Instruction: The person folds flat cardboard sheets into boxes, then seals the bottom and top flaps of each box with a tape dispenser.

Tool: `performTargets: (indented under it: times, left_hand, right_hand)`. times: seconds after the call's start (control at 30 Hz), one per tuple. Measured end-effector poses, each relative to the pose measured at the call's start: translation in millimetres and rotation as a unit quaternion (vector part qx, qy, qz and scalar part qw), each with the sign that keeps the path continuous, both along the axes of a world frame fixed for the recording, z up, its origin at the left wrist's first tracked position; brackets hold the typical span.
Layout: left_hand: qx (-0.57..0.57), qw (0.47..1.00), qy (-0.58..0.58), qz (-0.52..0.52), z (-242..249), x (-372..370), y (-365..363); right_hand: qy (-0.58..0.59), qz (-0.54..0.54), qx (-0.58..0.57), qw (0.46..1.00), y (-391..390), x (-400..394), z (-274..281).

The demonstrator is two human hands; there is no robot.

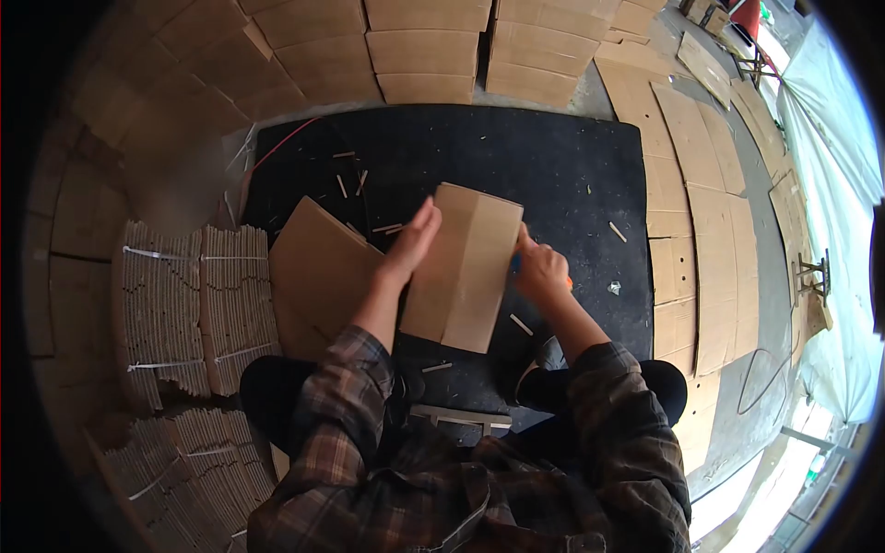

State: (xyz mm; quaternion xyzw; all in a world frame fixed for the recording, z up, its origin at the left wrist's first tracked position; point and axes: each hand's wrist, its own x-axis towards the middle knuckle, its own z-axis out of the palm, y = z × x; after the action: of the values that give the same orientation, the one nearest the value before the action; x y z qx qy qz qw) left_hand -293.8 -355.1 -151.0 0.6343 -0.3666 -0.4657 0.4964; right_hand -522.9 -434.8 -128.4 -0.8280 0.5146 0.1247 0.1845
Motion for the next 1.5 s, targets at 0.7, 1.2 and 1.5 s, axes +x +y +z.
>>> performTargets:
  times: [0.7,1.2,1.5]
  left_hand:
    - [0.169,0.844,0.33,0.387,26,-127,149]
    - [0.123,0.973,-0.128,0.146,-14,-6,74]
    - [-0.088,0.872,-0.428,0.22,37,-49,74]
  right_hand:
    - [0.101,0.286,-0.154,0.94,-77,0,23]
    - [0.145,0.243,0.088,0.955,22,-113,64]
    - [-0.383,0.041,-0.008,0.923,-2,-128,145]
